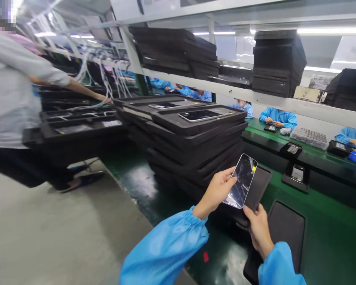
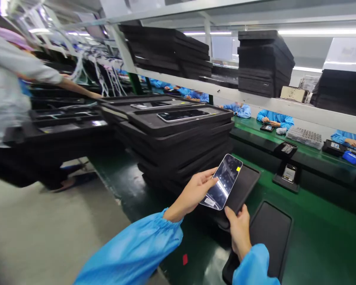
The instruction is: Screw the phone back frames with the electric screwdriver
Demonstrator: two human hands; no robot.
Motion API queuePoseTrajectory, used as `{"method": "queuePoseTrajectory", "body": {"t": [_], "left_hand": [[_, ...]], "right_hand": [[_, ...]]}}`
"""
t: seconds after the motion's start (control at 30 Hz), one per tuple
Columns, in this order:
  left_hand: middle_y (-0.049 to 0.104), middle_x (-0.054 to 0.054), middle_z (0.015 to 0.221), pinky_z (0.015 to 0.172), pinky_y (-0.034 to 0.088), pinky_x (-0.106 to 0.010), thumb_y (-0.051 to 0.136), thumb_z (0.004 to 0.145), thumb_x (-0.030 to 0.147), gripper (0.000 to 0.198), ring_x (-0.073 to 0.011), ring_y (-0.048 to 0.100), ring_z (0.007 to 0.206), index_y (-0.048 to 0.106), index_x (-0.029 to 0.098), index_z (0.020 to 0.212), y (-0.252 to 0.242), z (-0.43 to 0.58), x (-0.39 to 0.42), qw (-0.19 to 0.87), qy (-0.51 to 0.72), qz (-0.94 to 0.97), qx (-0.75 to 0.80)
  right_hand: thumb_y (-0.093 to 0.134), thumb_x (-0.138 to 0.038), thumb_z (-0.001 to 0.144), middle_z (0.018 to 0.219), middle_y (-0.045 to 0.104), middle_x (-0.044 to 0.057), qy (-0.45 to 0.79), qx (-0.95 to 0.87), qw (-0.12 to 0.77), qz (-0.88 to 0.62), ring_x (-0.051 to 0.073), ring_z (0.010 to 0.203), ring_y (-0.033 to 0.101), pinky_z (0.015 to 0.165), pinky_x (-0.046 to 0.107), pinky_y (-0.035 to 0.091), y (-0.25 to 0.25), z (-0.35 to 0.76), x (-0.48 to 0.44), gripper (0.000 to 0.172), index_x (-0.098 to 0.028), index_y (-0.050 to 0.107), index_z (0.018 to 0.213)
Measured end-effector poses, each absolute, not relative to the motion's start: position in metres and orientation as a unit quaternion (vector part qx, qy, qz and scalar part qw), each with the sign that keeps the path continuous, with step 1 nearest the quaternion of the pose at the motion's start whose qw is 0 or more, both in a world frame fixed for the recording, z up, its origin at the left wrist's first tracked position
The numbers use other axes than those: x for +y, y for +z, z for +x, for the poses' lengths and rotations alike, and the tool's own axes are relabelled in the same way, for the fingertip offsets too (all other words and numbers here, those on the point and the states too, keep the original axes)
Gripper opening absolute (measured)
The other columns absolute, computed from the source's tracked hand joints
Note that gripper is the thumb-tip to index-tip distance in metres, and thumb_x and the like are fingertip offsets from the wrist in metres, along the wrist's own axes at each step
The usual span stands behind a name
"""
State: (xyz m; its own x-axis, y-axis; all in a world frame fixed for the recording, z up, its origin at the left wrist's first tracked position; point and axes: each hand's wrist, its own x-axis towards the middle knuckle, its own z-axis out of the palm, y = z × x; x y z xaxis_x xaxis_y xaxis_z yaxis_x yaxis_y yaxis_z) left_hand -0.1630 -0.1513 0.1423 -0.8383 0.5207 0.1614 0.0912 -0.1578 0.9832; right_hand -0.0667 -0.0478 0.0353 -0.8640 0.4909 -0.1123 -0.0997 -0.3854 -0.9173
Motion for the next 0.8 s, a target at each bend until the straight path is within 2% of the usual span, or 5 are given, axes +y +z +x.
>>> {"method": "queuePoseTrajectory", "body": {"t": [0.2, 0.37, 0.57, 0.7, 0.8], "left_hand": [[0.069, -0.009, 0.083, 0.075, 0.053, -0.035, 0.053, 0.063, 0.029, 0.057, -0.0242, 0.066, 0.078, 0.056, 0.008, 0.117, 0.089, -0.2, -0.136, 0.194, 0.646, 0.21, 0.708], [0.07, -0.012, 0.094, 0.087, 0.051, -0.04, 0.048, 0.066, 0.017, 0.051, -0.0273, 0.065, 0.094, 0.059, 0.008, 0.114, 0.066, -0.216, -0.137, 0.158, 0.573, 0.201, 0.779], [0.039, -0.019, 0.142, 0.117, 0.016, -0.044, 0.053, 0.078, 0.027, 0.056, -0.0296, 0.026, 0.138, 0.049, 0.002, 0.128, 0.084, -0.211, -0.119, -0.017, 0.433, 0.276, 0.858], [0.047, -0.013, 0.138, 0.112, 0.031, -0.036, 0.049, 0.086, 0.035, 0.047, -0.0241, 0.041, 0.13, 0.053, 0.012, 0.127, 0.087, -0.202, -0.044, -0.019, 0.22, 0.467, 0.856], [0.058, -0.011, 0.126, 0.106, 0.037, -0.032, 0.057, 0.079, 0.02, 0.034, -0.0243, 0.05, 0.122, 0.064, 0.017, 0.112, 0.078, -0.195, 0.028, 0.026, 0.164, 0.543, 0.823]], "right_hand": [[0.068, -0.048, 0.071, 0.108, 0.063, 0.011, 0.547, -0.747, 0.303, -0.226, 0.022, 0.085, 0.062, 0.063, 0.029, 0.052, 0.017, -0.033, -0.009, 0.06, -0.014, 0.057, 0.119], [0.047, -0.056, 0.083, 0.118, 0.059, 0.013, 0.263, -0.875, 0.283, -0.29, 0.031, 0.107, 0.058, 0.078, 0.038, 0.052, -0.004, 0.048, 0.049, 0.055, -0.016, 0.057, 0.119], [0.043, -0.051, 0.087, 0.101, 0.066, 0.018, 0.074, -0.917, 0.176, -0.351, 0.03, 0.082, 0.068, 0.062, 0.036, 0.054, -0.062, 0.075, 0.058, 0.051, -0.011, 0.063, 0.111], [0.035, -0.027, 0.092, 0.097, 0.069, 0.017, 0.017, -0.904, 0.193, -0.382, 0.029, 0.085, 0.068, 0.067, 0.034, 0.054, -0.073, 0.068, 0.052, 0.036, -0.011, 0.067, 0.101], [0.034, -0.015, 0.09, 0.095, 0.069, 0.016, -0.016, -0.892, 0.219, -0.396, 0.026, 0.083, 0.068, 0.069, 0.032, 0.053, -0.062, 0.075, 0.055, 0.035, -0.013, 0.067, 0.097]]}}
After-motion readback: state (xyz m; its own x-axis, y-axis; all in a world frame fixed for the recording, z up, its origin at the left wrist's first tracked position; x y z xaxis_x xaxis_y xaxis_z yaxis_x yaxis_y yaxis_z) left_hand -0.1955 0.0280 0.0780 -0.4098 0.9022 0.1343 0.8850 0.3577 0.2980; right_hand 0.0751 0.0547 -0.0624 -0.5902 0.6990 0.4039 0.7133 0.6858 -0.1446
